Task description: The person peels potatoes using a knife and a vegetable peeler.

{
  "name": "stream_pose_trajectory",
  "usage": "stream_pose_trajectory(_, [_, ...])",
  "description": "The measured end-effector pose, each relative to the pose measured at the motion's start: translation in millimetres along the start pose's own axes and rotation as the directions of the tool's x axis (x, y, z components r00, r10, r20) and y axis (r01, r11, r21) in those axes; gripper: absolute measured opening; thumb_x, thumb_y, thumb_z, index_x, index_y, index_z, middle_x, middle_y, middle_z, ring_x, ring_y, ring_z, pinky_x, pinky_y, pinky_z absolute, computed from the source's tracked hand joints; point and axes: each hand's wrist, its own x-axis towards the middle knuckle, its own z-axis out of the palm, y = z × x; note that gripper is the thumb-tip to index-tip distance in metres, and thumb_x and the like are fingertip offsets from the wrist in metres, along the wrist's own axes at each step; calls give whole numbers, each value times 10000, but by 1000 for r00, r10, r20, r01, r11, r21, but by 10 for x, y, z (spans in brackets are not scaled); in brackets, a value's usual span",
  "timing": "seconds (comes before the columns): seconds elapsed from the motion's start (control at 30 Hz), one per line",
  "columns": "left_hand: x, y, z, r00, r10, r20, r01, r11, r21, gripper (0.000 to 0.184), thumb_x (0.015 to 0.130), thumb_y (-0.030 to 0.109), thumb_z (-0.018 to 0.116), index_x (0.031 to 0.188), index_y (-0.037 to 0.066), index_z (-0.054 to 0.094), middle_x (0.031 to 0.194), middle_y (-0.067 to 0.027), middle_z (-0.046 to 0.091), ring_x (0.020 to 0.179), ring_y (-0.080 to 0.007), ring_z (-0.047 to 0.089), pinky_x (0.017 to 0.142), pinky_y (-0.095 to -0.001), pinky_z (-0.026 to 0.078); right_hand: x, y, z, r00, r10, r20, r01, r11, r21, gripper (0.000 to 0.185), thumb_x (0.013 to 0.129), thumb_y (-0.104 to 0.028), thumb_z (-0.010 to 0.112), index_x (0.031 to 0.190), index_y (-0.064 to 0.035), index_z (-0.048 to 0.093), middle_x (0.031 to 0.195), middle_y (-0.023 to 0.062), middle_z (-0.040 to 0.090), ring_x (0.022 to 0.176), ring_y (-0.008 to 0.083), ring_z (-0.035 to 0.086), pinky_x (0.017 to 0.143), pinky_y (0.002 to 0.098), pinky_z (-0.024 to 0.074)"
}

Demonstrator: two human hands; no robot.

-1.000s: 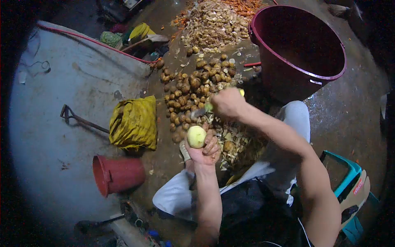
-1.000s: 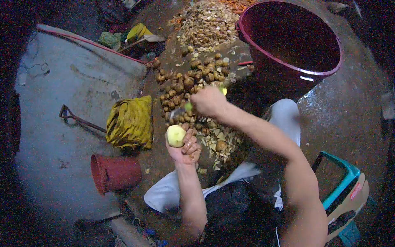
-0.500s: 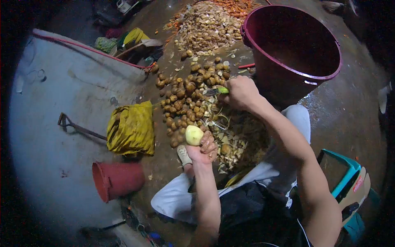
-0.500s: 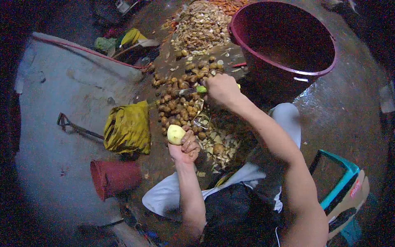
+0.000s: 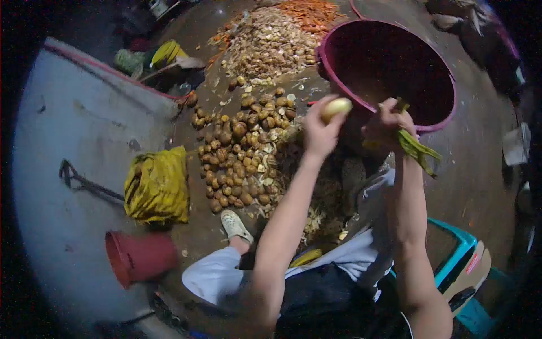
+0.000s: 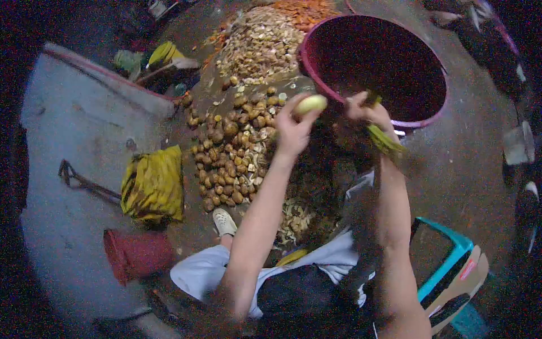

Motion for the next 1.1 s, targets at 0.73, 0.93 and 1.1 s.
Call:
stream_pose_trajectory(0.73, [-790,-2375,-1242,965,-237,-111,258,787,561,561,703,39,648,1245,-6,508,1352,-259,368,1228,-423,403,1035,-441,367,496,615,697,883,458,-106,-271,312,-910,421,724,-204,742,1039,9,561,902,162,615,777,293,596,717,401,485])
stream_pose_trajectory(0.93, [-825,-3384,-2995,797,-331,-505,594,583,554,461,720,61,650,1171,42,557,1207,-225,481,1165,-407,457,991,-445,390,753,1332,730,847,527,73,133,-77,-988,196,670,-201,686,719,-18,638,699,227,609,690,412,598,618,451,480])
stream_pose_trajectory(1.1, [-192,-4053,-3897,787,-297,-540,608,518,602,563,750,84,660,1287,69,492,1338,-225,415,1235,-402,417,1036,-428,369,853,1583,794,803,594,56,162,-127,-979,195,668,-201,701,730,-29,636,696,204,615,707,406,601,627,450,481])
